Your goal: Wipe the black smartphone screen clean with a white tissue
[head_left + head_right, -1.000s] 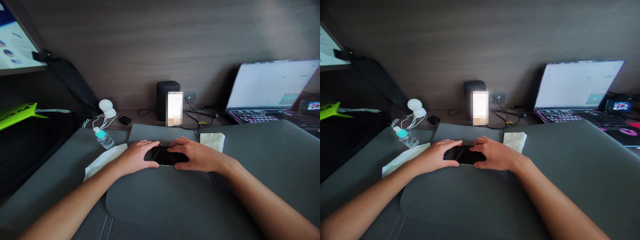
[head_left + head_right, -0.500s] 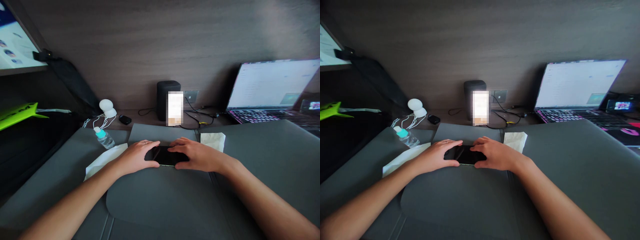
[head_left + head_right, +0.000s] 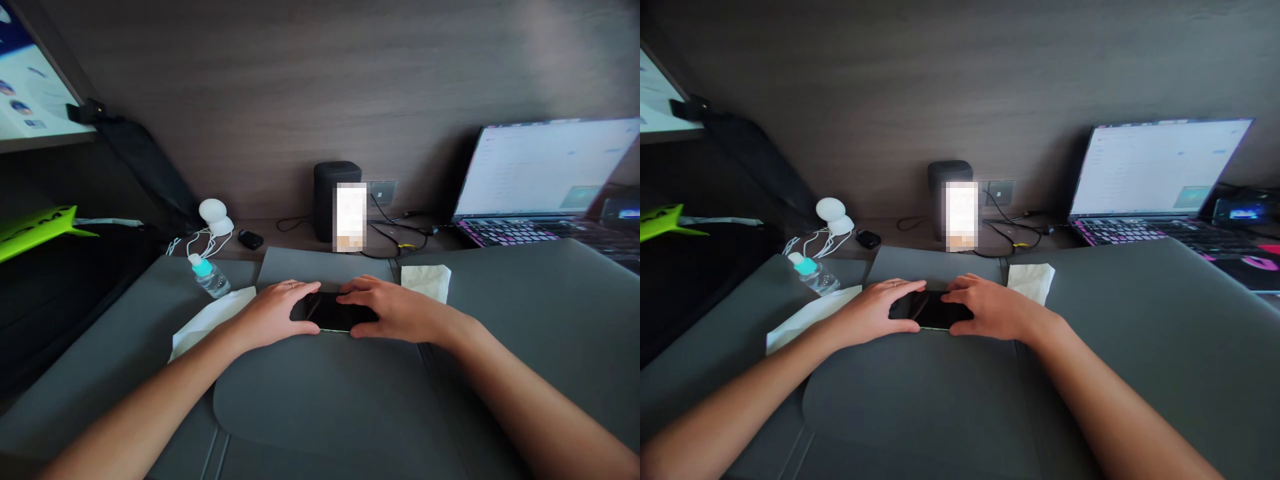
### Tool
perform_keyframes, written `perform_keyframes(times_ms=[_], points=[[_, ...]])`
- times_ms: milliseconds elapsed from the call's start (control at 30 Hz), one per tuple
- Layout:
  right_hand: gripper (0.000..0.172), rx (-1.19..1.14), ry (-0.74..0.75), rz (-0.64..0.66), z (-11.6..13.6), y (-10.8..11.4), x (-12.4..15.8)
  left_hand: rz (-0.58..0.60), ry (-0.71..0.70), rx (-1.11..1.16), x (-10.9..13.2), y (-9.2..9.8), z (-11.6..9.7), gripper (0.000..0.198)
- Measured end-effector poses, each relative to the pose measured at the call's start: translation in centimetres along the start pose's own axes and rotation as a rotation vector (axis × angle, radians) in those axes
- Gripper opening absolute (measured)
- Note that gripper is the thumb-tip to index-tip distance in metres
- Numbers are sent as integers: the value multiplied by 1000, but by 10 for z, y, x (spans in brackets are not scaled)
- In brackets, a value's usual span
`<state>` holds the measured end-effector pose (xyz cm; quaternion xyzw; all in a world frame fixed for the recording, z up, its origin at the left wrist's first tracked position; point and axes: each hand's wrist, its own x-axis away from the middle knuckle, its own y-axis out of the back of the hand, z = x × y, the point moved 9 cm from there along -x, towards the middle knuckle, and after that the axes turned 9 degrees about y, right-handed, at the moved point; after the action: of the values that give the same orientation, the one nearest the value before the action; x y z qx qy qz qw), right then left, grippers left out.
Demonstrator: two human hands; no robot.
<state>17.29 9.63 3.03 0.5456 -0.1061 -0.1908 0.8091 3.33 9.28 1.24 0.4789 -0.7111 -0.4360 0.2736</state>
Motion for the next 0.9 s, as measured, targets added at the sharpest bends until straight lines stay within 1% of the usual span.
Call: perform_keyframes(times_ms=[433, 600, 900], points=[[51, 35, -21, 9, 5, 0, 0, -12, -14, -2, 0, 1, -3, 67], [49, 14, -24, 2, 5, 1, 0, -19, -3, -13, 0, 0, -2, 66], [52, -10, 0, 48, 5, -2, 2, -22, 9, -40, 1, 0, -1, 65]])
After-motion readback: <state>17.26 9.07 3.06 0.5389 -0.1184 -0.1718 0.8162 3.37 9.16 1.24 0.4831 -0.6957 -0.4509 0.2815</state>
